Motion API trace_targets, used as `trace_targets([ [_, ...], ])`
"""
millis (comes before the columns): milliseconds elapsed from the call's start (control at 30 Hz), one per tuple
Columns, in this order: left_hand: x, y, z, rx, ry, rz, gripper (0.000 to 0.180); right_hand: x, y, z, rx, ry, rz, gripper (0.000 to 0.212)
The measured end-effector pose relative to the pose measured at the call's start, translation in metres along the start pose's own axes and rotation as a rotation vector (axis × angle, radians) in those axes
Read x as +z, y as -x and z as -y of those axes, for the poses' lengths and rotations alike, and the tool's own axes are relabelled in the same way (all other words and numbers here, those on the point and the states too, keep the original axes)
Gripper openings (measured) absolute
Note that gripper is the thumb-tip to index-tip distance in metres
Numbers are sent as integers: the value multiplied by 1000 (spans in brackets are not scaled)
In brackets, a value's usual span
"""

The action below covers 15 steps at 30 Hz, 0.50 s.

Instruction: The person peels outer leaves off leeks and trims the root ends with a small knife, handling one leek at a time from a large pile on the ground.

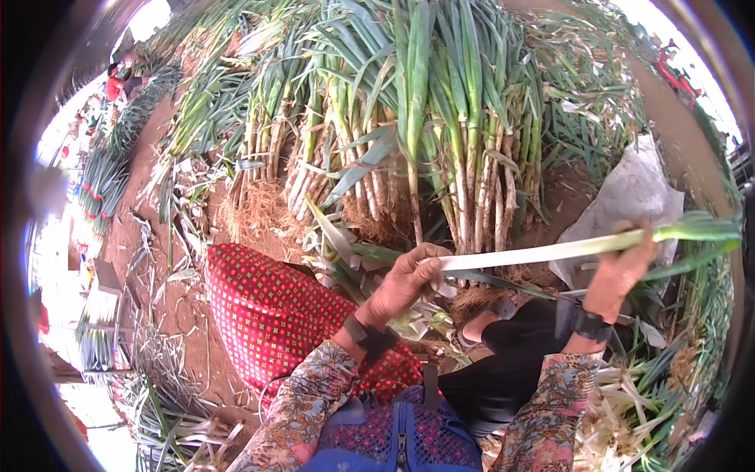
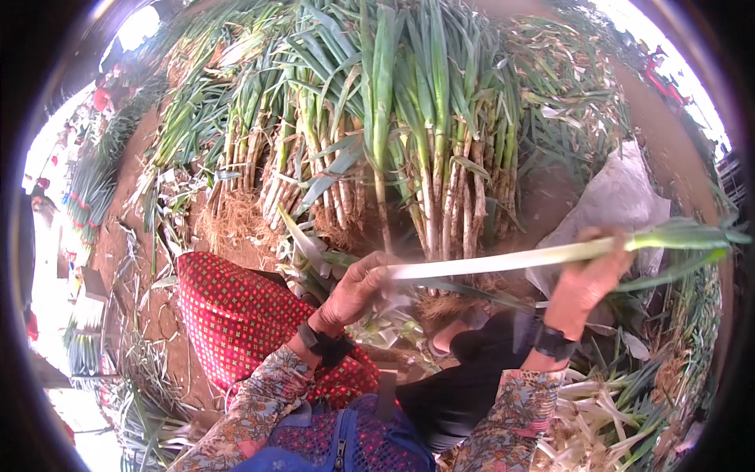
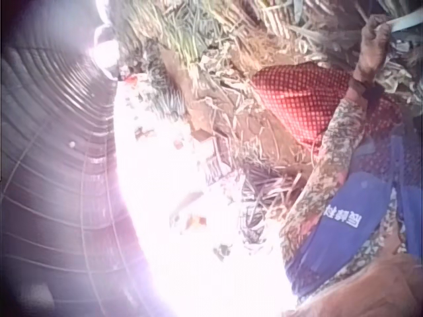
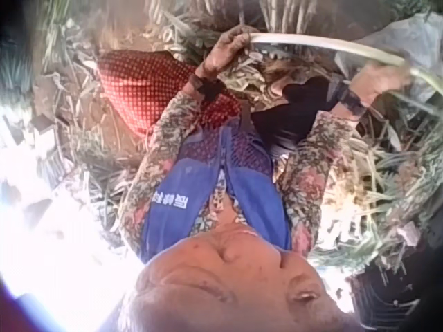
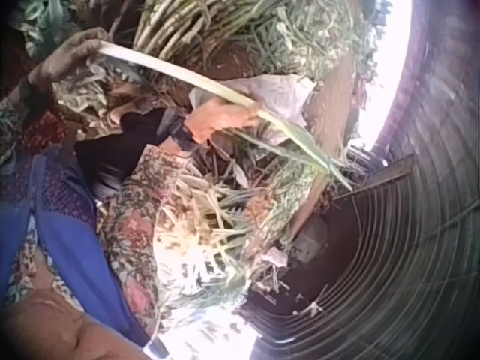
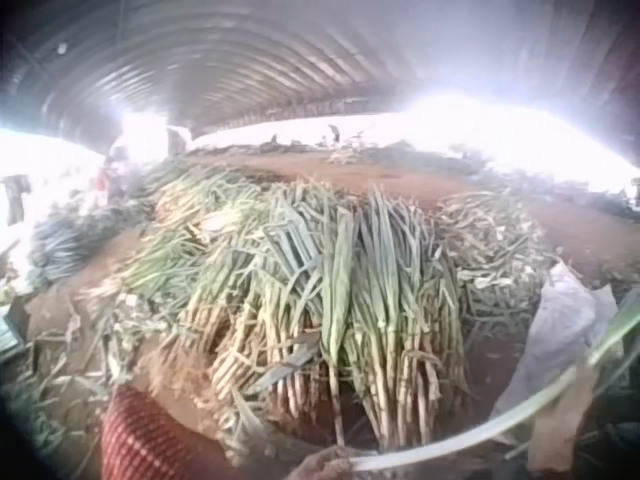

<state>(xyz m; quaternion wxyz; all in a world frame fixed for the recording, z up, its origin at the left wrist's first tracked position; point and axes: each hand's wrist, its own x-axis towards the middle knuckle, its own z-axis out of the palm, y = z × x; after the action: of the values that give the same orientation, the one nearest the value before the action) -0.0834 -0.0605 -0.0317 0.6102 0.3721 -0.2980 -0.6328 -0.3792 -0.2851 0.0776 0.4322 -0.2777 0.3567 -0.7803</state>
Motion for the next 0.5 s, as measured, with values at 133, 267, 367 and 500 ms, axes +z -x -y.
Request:
trace_targets([
  [133,34,8,-14,165,-413,-35,31,16,41,-38,309,-41,-59,20],
  [267,19,41,-44,90,-291,-122,34,13,12,-41,325,-49,10,12],
  [367,-24,54,-53,101,-215,-186,39,5,-37,-4,273,140,-142,9],
  [500,-30,58,-57,40,-245,-422,38,-137,-162,60,-1146,1804,484,69],
])
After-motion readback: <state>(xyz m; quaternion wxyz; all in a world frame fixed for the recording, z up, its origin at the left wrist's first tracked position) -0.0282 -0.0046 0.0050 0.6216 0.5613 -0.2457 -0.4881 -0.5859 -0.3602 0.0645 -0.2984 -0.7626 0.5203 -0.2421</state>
